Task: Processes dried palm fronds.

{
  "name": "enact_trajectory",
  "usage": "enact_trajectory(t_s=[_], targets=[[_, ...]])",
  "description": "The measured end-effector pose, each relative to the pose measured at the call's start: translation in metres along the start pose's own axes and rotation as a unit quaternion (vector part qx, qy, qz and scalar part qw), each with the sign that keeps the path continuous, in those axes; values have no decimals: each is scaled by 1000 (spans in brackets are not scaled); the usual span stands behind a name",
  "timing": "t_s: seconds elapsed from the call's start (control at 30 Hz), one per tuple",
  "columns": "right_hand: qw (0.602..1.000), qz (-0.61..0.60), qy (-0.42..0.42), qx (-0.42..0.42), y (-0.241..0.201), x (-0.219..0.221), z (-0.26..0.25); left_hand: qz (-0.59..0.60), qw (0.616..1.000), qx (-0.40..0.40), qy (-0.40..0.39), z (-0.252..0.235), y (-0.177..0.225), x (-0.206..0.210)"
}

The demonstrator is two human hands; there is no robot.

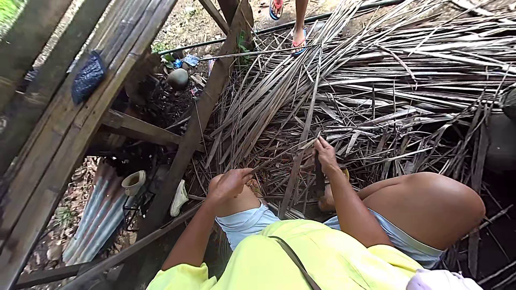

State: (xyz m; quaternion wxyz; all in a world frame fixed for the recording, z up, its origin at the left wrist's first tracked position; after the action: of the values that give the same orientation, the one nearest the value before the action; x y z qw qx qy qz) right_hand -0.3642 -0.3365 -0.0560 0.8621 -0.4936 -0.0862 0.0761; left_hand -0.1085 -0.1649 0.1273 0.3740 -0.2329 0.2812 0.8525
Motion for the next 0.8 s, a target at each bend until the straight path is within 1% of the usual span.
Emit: enact_trajectory(t_s=[0.07,0.1,0.13,0.17,0.2,0.27,0.33,0.4,0.43,0.5,0.57,0.63,0.8], targets=[[996,-29,85,8,-2,-15,-4,44,999,-24,8,3,-13,-8],[993,-33,112,11,-4,-18,-4,62,997,-30,19,3,-18,-11],[992,-25,120,10,-7,-16,0,79,996,-36,29,1,-22,-12],[995,-8,103,3,-11,-9,7,94,994,-41,38,-1,-25,-12],[998,16,61,-11,-16,2,16,107,992,-43,44,-4,-25,-12],[996,52,-62,-35,-25,32,35,123,991,-39,42,-12,-19,-7],[979,66,-187,-39,-29,61,53,126,991,-18,38,-20,-11,1],[962,64,-266,-20,-24,80,65,51,997,0,63,-23,1,5],[958,59,-281,-6,-21,85,70,-9,996,5,83,-21,8,6],[958,45,-281,20,-16,88,76,-112,987,10,118,-15,20,10],[963,35,-266,28,-12,87,76,-200,970,4,142,-8,30,15],[966,34,-256,22,-11,86,73,-236,960,-3,148,-1,39,18],[969,24,-243,24,-14,84,71,-265,951,-7,161,13,48,20]])
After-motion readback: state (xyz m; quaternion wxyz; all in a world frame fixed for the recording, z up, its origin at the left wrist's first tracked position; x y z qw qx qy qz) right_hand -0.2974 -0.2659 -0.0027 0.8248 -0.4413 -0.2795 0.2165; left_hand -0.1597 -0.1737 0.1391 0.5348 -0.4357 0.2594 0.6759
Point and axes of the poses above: each hand's wrist, its own z-axis away from the middle knuckle, its own x-axis out of the palm, y = z × x, the point moved 3 cm from there along -z, towards the middle knuckle, and after that the axes turned 4 degrees about z, right-handed, at the moved point
